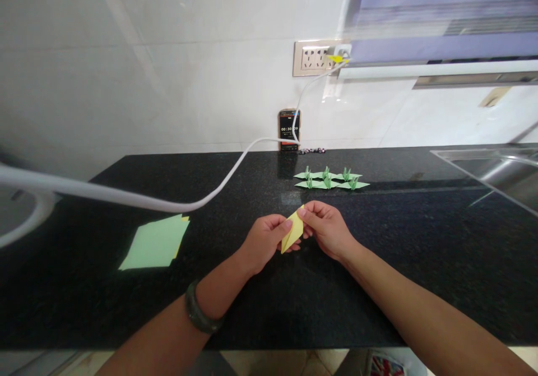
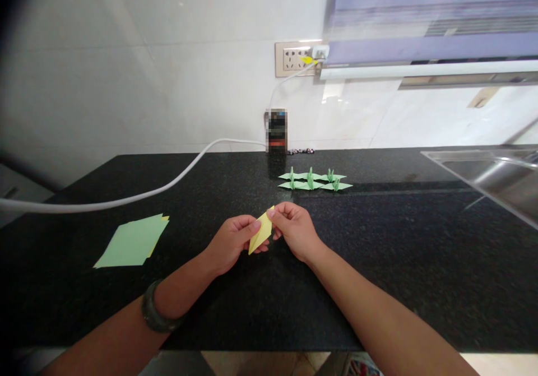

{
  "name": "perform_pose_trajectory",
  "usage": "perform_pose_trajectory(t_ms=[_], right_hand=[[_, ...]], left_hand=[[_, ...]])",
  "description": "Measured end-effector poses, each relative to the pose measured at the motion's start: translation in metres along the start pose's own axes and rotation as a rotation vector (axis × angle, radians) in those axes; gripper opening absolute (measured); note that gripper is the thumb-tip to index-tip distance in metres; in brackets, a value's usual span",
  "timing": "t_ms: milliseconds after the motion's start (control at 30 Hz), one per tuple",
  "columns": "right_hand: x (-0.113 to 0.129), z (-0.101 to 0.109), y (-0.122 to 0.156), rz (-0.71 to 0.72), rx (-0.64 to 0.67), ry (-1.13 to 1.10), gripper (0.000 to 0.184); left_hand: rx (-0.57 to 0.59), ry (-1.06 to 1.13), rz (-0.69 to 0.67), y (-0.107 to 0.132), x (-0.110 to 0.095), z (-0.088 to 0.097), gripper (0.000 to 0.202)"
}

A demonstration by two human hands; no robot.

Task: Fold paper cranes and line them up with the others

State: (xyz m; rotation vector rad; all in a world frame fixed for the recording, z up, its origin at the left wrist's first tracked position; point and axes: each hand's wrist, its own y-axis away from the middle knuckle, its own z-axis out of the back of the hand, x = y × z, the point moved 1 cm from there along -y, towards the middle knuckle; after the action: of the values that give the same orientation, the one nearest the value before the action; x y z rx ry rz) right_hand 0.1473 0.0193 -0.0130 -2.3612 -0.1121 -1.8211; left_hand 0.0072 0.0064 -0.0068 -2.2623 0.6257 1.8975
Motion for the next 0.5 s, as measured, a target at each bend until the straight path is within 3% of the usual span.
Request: perform_pose_trajectory(t_ms=[100, 233, 500], right_hand=[[-0.0003, -0.0014, 0.0009, -0.006, -0.002, 0.003, 0.022], [-0.0002, -0.0015, 0.0007, 0.005, -0.024, 0.028, 0.022], [-0.0001, 0.0016, -0.0018, 0.028, -0.071, 0.007, 0.024]], left_hand=[[0.017, 0.022, -0.04, 0.0011, -0.0019, -0.0015, 0.029], [-0.002, 0.059, 0.006, 0.0015, -0.0018, -0.003, 0.036], [0.004, 0.013, 0.031, -0.0014, 0.0035, 0.0031, 0.027]])
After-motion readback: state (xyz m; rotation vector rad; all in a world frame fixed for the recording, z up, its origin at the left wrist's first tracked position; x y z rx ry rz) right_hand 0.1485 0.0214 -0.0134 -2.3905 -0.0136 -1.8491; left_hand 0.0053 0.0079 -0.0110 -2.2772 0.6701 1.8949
